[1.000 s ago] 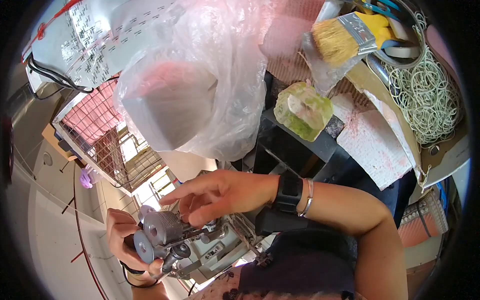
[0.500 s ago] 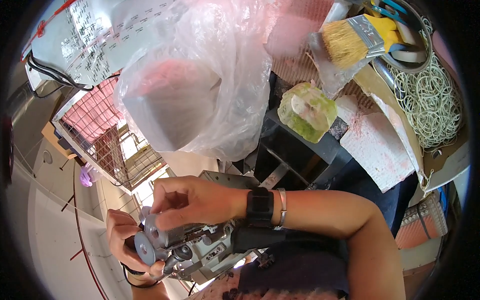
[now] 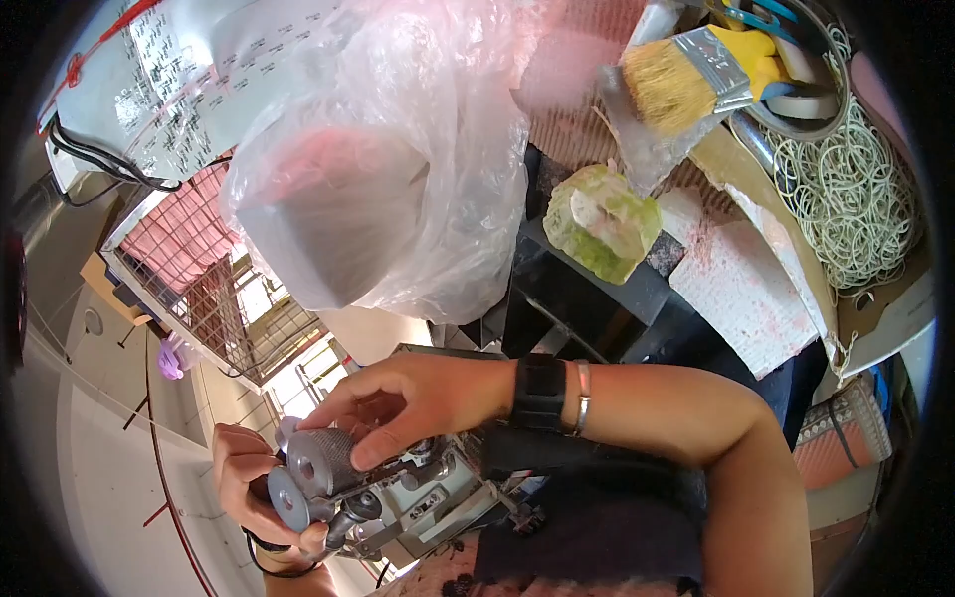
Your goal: Operating and adjusting a component-manufacturing machine in a shoe factory.
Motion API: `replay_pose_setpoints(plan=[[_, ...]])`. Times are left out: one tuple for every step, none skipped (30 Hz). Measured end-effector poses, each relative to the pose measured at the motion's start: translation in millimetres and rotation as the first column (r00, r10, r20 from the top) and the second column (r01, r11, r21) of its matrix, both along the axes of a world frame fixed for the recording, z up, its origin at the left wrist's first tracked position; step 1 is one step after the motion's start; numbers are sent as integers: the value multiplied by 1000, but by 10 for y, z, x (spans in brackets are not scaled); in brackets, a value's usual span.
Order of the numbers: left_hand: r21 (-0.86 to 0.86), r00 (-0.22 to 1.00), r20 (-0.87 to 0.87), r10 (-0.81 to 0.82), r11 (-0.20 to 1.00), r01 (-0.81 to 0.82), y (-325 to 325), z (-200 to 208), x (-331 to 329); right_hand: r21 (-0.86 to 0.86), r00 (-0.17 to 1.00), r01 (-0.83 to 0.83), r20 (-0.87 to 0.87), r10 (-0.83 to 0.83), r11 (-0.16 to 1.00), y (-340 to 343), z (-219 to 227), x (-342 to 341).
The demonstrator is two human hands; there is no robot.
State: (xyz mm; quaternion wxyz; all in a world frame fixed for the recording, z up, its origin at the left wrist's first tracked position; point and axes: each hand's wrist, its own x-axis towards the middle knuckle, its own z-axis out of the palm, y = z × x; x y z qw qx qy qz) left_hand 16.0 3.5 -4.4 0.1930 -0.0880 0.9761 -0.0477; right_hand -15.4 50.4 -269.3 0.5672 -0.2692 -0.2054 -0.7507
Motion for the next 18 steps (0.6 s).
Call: replay_pose_setpoints(plan=[[-4, 1000, 3, -1, 1000, 1, -1, 1, 2, -1, 1000, 1, -2, -1, 1000, -52, 20, 23], [-2, 1000, 5, 0, 1000, 0, -4, 2, 1, -52, 991, -96, 93, 100, 994, -96, 54, 45], [-3, 1000, 1, 10, 1000, -10, -5, 5, 4, -112, 961, -200, 171, 217, 973, -120, 93, 67], [-3, 1000, -8, 19, 1000, -19, -5, 8, 10, -109, 960, -192, 185, 210, 975, -129, 128, 82], [-1, 1000, -10, 20, 1000, -20, -16, 9, 12, -145, 936, -234, 234, 263, 962, -137, 153, 84], [9, 1000, -8, 3, 1000, -3, -24, 13, 15, -173, 903, -300, 265, 337, 938, -135, 179, 81], [17, 1000, -3, -10, 1000, 10, -27, 22, 17, -187, 903, -278, 282, 323, 942, -120, 202, 74], [14, 1000, -4, -5, 1000, 6, -31, 28, 19, -149, 909, -261, 296, 295, 954, -106, 223, 60], [11, 1000, 7, -3, 1000, 3, -29, 32, 21, -130, 909, -231, 325, 262, 964, -94, 247, 43], [18, 1000, 17, 0, 1000, 0, -26, 41, 19, -111, 908, -252, 315, 275, 961, -97, 278, 20], [10, 1000, 24, 11, 1000, -11, -29, 43, 19, -44, 935, -243, 254, 246, 969, -110, 308, -6], [27, 1000, 20, -1, 1000, 1, -32, 44, 16, 25, 958, -227, 187, 219, 974, -128, 330, -40], [35, 1000, 28, 3, 999, -4, -31, 47, 12, 28, 955, -236, 189, 227, 971, -138, 355, -74], [46, 1000, 25, 0, 999, -2, -27, 55, 3, 115, 972, -222, 110, 210, 968, -140, 382, -111], [31, 999, 41, -2, 1000, 0, -21, 60, -2, 164, 986, -164, 33, 161, 973, -131, 395, -151], [22, 999, 54, -5, 1000, 4, -20, 62, -7, 209, 978, -207, 19, 208, 956, -99, 373, -194], [22, 999, 45, 4, 1000, -5, -26, 70, -16, 199, 969, -244, 83, 232, 949, -35, 323, -235], [34, 998, 70, -6, 999, 4, -34, 80, -27, 236, 953, -302, 87, 289, 924, 37, 268, -270]])
